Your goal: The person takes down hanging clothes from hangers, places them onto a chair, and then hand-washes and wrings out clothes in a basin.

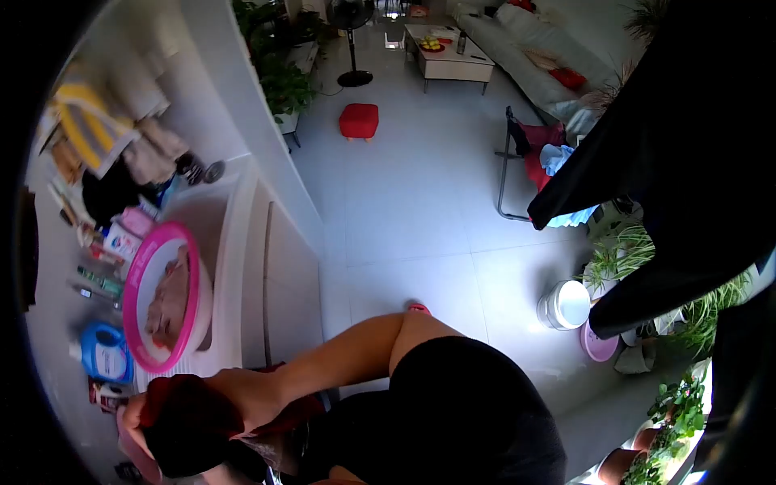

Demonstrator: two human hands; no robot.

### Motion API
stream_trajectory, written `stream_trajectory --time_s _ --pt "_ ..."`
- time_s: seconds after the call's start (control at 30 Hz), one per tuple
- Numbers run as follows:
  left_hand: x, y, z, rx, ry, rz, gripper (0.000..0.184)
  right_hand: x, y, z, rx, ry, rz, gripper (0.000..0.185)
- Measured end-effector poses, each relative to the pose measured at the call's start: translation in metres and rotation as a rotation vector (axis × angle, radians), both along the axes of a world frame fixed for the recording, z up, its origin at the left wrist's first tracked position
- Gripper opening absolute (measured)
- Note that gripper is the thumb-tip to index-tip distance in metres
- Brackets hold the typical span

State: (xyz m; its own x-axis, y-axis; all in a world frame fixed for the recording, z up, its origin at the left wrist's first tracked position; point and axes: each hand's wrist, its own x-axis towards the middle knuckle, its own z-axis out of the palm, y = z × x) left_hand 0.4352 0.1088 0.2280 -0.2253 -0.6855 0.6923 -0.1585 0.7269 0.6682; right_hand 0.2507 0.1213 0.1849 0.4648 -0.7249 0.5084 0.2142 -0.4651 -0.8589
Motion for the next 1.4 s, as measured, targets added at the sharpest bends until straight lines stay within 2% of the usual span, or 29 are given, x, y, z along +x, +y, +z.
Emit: stream_trajectory --time_s 0.07,0.13,0.2,0.23,0.27,0.33,0.37,0.4,0.43,0.47,0.53,0.57,0.7,0.77,0.8,0.87,0.9,0.93,0.97,1.03,1.07,1.1,1.13,1.17,1.2,1.27,1.3,1.33,1.4 --pt "-0.059 -0.014 -0.006 0.043 0.009 0.011 0.04 -0.045 -0.01 -0.01 0.036 -0.022 -0.035 0.054" --pt "-0.137 -0.022 -0.016 0.127 0.033 0.052 0.037 -0.099 -0.024 -0.025 0.103 -0.1 -0.09 0.041" --pt "-0.215 -0.037 -0.035 0.209 0.063 0.094 0.035 -0.167 -0.039 -0.044 0.211 -0.022 -0.077 0.037" --pt "-0.246 -0.049 -0.048 0.24 0.051 0.065 0.033 -0.197 -0.047 -0.06 0.258 0.001 -0.124 0.041" --pt "-0.285 -0.058 -0.055 0.444 0.186 -0.109 0.033 -0.231 -0.053 -0.077 0.304 0.026 -0.172 0.045" --pt "-0.347 -0.077 -0.075 0.52 -0.047 -0.007 0.036 -0.292 -0.06 -0.113 0.399 -0.038 -0.278 0.053" --pt "-0.376 -0.084 -0.088 0.548 -0.135 -0.013 0.039 -0.329 -0.058 -0.113 0.522 0.052 -0.295 0.06" --pt "-0.404 -0.089 -0.097 0.57 -0.221 -0.021 0.042 -0.358 -0.052 -0.122 0.478 0.093 -0.412 0.055" --pt "-0.435 -0.085 -0.103 0.745 0.023 -0.21 0.048 -0.385 -0.046 -0.129 0.495 0.103 -0.469 0.053" --pt "-0.459 -0.085 -0.113 0.654 -0.11 -0.232 0.055 -0.414 -0.039 -0.132 0.509 0.115 -0.529 0.051" --pt "-0.502 -0.08 -0.116 0.723 -0.152 -0.428 0.061 -0.46 -0.026 -0.131 0.633 0.208 -0.621 0.047" --pt "-0.521 -0.084 -0.124 0.76 -0.144 -0.569 0.064 -0.482 -0.023 -0.13 0.708 0.288 -0.668 0.041" --pt "-0.59 -0.087 -0.115 0.525 -0.362 -0.707 0.068 -0.546 0.001 -0.12 0.776 -0.016 -0.776 0.037" --pt "-0.618 -0.091 -0.107 0.367 -0.489 -0.792 0.068 -0.572 0.011 -0.117 0.627 -0.236 -0.915 0.042" --pt "-0.63 -0.095 -0.105 0.357 -0.489 -0.808 0.068 -0.585 0.016 -0.116 0.619 -0.239 -0.932 0.042" --pt "-0.652 -0.106 -0.108 0.351 -0.476 -0.871 0.068 -0.612 0.026 -0.113 0.583 -0.477 -0.987 0.049" --pt "-0.661 -0.112 -0.11 0.332 -0.505 -0.838 0.068 -0.629 0.031 -0.111 0.62 -0.355 -1.088 0.056" --pt "-0.669 -0.12 -0.116 0.337 -0.517 -0.821 0.067 -0.647 0.035 -0.107 0.655 -0.23 -1.192 0.062" --pt "-0.675 -0.129 -0.122 0.355 -0.52 -0.826 0.066 -0.658 0.035 -0.118 0.534 -0.484 -1.257 0.061" --pt "-0.69 -0.149 -0.131 0.418 -0.542 -0.83 0.062 -0.693 0.047 -0.124 0.467 -0.381 -1.413 0.06" --pt "-0.699 -0.159 -0.138 0.489 -0.554 -0.82 0.059 -0.709 0.052 -0.121 0.524 -0.602 -1.359 0.058" --pt "-0.707 -0.17 -0.15 0.549 -0.565 -0.818 0.058 -0.719 0.053 -0.104 0.458 -0.678 -1.411 0.051" --pt "-0.718 -0.18 -0.156 0.619 -0.576 -0.815 0.056 -0.737 0.056 -0.112 0.457 -0.638 -1.522 0.045" --pt "-0.728 -0.187 -0.158 0.633 -0.619 -0.802 0.054 -0.755 0.058 -0.132 0.41 -0.739 -1.543 0.039" --pt "-0.735 -0.197 -0.158 0.637 -0.623 -0.813 0.054 -0.77 0.065 -0.14 0.463 -0.615 -1.637 0.036" --pt "-0.76 -0.212 -0.171 0.732 -0.73 -0.767 0.053 -0.799 0.078 -0.141 0.538 -0.572 -1.813 0.033" --pt "-0.771 -0.218 -0.179 0.718 -0.743 -0.758 0.051 -0.816 0.084 -0.156 0.466 -0.739 -1.876 0.031" --pt "-0.783 -0.222 -0.187 0.72 -0.753 -0.761 0.051 -0.836 0.103 -0.185 0.546 -0.709 -1.961 0.031" --pt "-0.81 -0.231 -0.2 0.747 -0.851 -0.786 0.051 -0.853 0.117 -0.171 0.539 -0.587 -2.157 0.022"
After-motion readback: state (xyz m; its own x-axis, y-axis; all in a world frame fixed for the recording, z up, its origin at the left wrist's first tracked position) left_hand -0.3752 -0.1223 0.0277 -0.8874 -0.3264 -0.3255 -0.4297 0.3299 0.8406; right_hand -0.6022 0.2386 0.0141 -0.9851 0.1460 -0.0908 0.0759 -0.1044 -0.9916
